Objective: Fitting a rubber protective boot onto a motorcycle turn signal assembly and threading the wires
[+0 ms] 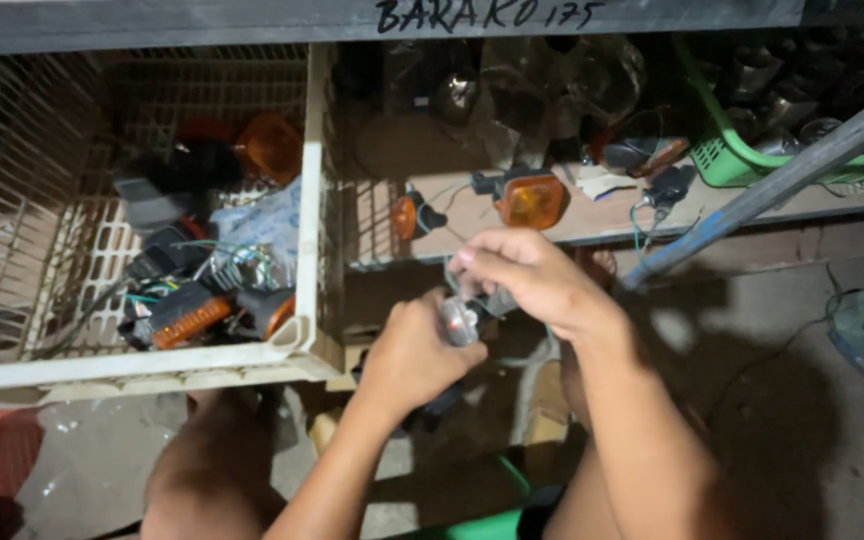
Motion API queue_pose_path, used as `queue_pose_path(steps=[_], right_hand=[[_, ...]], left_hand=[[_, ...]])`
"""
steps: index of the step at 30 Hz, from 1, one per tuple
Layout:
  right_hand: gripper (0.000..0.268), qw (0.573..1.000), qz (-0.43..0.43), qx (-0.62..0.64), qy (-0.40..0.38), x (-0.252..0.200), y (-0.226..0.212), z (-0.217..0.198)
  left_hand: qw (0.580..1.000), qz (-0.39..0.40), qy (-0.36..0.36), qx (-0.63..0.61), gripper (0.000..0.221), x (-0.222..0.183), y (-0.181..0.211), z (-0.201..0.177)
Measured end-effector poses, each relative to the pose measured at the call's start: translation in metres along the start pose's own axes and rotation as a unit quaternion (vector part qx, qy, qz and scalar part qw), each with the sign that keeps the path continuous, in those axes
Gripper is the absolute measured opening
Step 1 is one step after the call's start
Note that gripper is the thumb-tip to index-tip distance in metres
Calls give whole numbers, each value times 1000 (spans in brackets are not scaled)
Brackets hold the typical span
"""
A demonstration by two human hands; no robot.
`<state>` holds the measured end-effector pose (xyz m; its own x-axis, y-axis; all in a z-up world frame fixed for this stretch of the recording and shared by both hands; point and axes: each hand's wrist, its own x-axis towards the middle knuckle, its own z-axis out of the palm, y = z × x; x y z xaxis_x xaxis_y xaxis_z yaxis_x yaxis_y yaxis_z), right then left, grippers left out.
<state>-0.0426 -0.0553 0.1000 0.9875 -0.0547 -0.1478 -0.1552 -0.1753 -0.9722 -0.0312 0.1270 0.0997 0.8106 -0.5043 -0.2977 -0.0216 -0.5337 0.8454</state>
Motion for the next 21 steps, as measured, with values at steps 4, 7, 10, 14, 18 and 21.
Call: queue_pose_path(steps=[4, 7, 10, 14, 18, 21], right_hand=[[26, 1000, -2, 15, 25, 3, 7, -6], [25, 999, 3, 32, 35, 5, 5, -2], [17, 999, -10, 31, 33, 5, 9, -3], [24, 998, -50, 39, -22, -5, 0, 0], [47, 993, -99, 41, -48, -14, -15, 2], [51, 978, -153, 135, 45, -10, -23, 12]], left_hand=[[1000, -5, 7, -10, 51, 0, 2, -1], [1000, -5, 6, -5, 49, -3, 6, -6], [999, -34, -13, -8, 52, -5, 8, -9], [999, -51, -15, 2, 50, -1, -1, -9], [998, -40, 2, -40, 49, 3, -6, -6], [998, -36, -4, -44, 46, 0, 0, -8]])
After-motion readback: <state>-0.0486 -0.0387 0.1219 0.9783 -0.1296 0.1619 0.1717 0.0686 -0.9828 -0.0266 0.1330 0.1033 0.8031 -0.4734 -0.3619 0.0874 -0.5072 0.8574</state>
